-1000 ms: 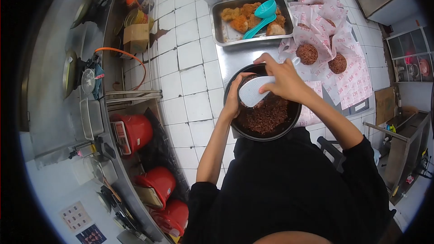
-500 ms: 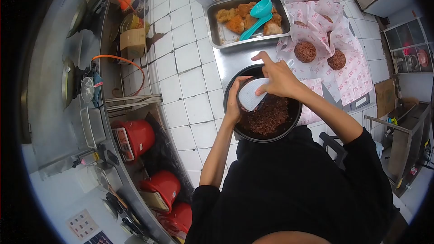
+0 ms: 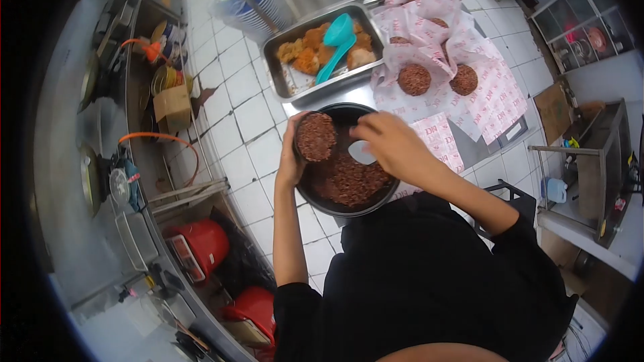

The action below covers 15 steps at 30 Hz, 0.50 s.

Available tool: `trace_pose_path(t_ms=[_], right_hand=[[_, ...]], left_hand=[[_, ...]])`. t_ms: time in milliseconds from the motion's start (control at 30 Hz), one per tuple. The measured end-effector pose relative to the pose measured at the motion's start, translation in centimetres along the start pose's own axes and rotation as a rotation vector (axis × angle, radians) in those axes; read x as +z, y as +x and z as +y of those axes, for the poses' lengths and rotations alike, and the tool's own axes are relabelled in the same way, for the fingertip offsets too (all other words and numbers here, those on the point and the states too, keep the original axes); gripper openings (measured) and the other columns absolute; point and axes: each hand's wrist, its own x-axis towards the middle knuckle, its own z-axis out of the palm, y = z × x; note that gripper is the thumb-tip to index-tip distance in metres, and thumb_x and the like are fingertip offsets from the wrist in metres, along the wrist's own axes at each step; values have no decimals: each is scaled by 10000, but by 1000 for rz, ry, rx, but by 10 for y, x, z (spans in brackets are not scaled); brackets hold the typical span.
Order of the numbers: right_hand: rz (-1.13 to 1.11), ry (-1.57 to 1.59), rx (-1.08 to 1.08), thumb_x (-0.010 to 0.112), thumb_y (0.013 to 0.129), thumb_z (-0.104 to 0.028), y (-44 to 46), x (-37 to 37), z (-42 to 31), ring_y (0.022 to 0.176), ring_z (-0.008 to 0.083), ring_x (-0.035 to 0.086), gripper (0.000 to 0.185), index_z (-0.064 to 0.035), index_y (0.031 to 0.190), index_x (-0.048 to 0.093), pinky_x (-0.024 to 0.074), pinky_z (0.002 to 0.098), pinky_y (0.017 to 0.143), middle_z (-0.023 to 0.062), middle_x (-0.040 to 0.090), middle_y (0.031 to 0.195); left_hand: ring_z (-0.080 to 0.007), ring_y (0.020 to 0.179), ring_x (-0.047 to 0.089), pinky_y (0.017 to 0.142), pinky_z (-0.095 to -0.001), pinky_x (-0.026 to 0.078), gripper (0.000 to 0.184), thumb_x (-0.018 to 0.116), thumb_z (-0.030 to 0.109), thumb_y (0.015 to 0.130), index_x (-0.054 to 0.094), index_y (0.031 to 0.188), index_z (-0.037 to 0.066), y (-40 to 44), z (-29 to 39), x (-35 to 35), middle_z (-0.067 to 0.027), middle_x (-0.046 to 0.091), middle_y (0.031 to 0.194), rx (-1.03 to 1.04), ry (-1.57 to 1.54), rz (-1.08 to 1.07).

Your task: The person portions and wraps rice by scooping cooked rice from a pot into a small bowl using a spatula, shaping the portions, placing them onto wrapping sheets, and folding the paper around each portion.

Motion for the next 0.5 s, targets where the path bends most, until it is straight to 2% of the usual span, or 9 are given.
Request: trace_pose_path(t_ms=[33,67,100,133,167,267,367,467,500], right_hand=[[138,86,29,601,804,39,-3,-5,3,1007,305,583,374,-45,1168,591,456,407,898,170,582,1117],[415,73,123,548,852,44,-16,-4,20,1023,319,567,354,-23,1198,583,449,395,924,172,573,1118],[554,69,237,555,866,31,-32,-8,41,1051,339,558,342,-4,1206,562,432,409,954,181,565,1123],[585,-42,379,576,861,17,-54,-8,62,1077,336,541,404,-10,1259,514,428,433,953,180,549,1158],[522,-236,529,658,817,-16,-86,3,88,1110,337,517,526,-25,1305,463,432,434,945,193,522,1201],[325,-296,905,757,744,-34,-162,56,130,1176,394,463,681,-45,1343,434,407,455,976,235,474,1291],[626,7,861,819,697,-53,-165,61,119,1130,309,548,670,-50,1284,494,460,396,906,204,576,1186],[516,483,1009,818,686,-21,-172,49,149,987,171,608,541,-30,1161,559,471,308,871,148,648,1023],[606,496,849,775,735,12,-174,51,161,882,105,628,343,-11,1031,603,477,248,794,74,687,910]], left_hand=[[-233,1183,577,983,-389,503,501,333,481,1043,450,1334,90,6,2,-4,-120,571,1279,23,23,-3],[-233,1186,576,984,-390,503,503,333,482,1042,451,1335,91,12,2,-7,-119,570,1283,44,45,-3],[-236,1182,583,969,-399,512,503,331,475,1044,460,1335,86,19,1,-11,-123,570,1294,67,23,25],[-253,1166,593,961,-415,516,530,329,493,1034,476,1332,80,29,-3,-19,-132,585,1278,55,-19,52],[-269,1151,603,953,-432,520,557,328,511,1025,493,1329,75,39,-7,-30,-142,600,1263,44,-60,79],[-298,1079,633,855,-472,551,611,335,562,996,535,1311,79,52,-2,-31,-157,634,1218,-2,-166,82],[-313,1088,617,751,-444,554,614,350,564,985,530,1310,75,51,9,-16,-159,622,1228,-8,-249,55],[-321,1058,626,685,-426,568,679,335,605,971,515,1309,44,39,21,12,-189,614,1219,37,-486,-44],[-326,1066,618,669,-419,562,695,338,620,966,513,1309,41,33,26,23,-195,610,1218,45,-536,-60]])
